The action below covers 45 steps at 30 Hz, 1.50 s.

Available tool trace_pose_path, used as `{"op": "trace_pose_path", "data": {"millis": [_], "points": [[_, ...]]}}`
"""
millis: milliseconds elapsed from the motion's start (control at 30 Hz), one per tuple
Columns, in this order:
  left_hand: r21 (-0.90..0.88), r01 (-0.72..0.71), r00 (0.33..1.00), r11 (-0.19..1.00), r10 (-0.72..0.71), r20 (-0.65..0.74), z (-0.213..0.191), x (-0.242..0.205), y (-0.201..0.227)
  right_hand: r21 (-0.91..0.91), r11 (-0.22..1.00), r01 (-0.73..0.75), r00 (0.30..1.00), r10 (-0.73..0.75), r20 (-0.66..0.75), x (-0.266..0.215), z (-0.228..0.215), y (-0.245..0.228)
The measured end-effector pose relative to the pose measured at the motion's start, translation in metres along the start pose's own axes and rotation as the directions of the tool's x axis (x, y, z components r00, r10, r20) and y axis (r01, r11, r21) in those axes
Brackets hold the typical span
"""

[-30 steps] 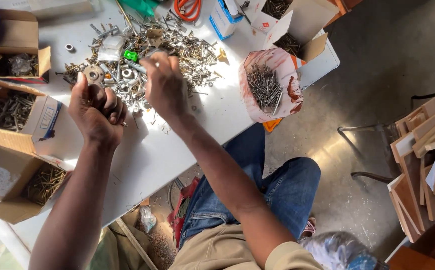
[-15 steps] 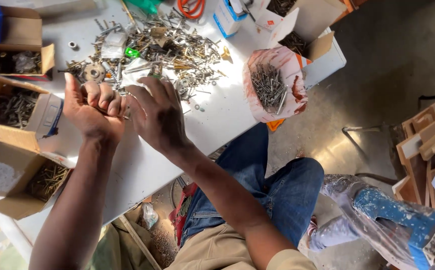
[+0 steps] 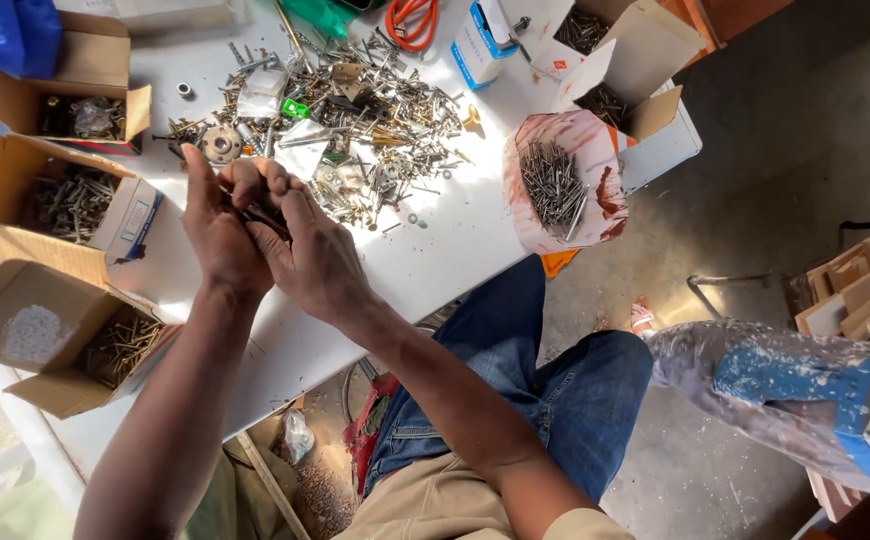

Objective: Sorting a variety of nails, screws, and other fasteners from a mixed pile into specific cardboard boxes.

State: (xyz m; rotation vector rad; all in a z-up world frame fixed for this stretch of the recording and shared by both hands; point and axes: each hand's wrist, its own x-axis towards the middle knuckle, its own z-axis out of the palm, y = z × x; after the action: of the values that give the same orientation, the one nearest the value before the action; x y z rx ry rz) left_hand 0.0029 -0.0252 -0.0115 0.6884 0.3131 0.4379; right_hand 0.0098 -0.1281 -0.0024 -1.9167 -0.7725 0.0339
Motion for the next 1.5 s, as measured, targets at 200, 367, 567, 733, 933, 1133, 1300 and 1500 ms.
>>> {"op": "trace_pose_path", "data": {"millis": [200, 367, 567, 733, 933, 1133, 1300, 1500], "points": [[0.116, 0.008, 0.999, 0.993, -0.013, 0.037, 0.001, -0.005, -0.004, 0.046, 0.982, -0.181, 0.969, 0.170, 0.179, 0.002, -0.019, -0.020], [0.114, 0.015, 0.998, 0.993, -0.021, 0.053, 0.002, -0.008, -0.008, 0.001, 0.975, -0.222, 0.954, 0.217, 0.207, -0.005, -0.014, -0.003], [0.228, -0.044, 0.998, 0.973, 0.033, 0.048, 0.002, -0.010, -0.015, 0.043, 0.939, -0.340, 0.914, 0.319, 0.251, -0.002, -0.017, -0.010], [0.354, -0.111, 0.993, 0.929, 0.088, 0.079, -0.004, -0.008, -0.029, 0.125, 0.869, -0.479, 0.860, 0.436, 0.266, -0.001, -0.010, 0.014], [0.698, -0.345, 0.937, 0.627, 0.182, 0.299, 0.011, -0.025, -0.015, 0.534, 0.611, -0.584, 0.802, 0.533, 0.269, 0.004, -0.019, 0.003], [0.730, -0.471, 0.874, 0.495, 0.152, 0.461, 0.037, -0.038, -0.011, 0.756, 0.256, -0.602, 0.710, 0.606, 0.360, 0.011, -0.038, -0.017], [0.726, -0.523, 0.850, 0.446, 0.340, 0.403, 0.015, -0.030, -0.027, 0.855, -0.047, -0.517, 0.575, 0.720, 0.388, 0.027, -0.060, -0.002], [0.748, -0.509, 0.856, 0.427, 0.156, 0.494, 0.023, -0.043, -0.033, 0.959, -0.069, -0.274, 0.790, 0.553, 0.265, 0.029, -0.082, 0.033]]}}
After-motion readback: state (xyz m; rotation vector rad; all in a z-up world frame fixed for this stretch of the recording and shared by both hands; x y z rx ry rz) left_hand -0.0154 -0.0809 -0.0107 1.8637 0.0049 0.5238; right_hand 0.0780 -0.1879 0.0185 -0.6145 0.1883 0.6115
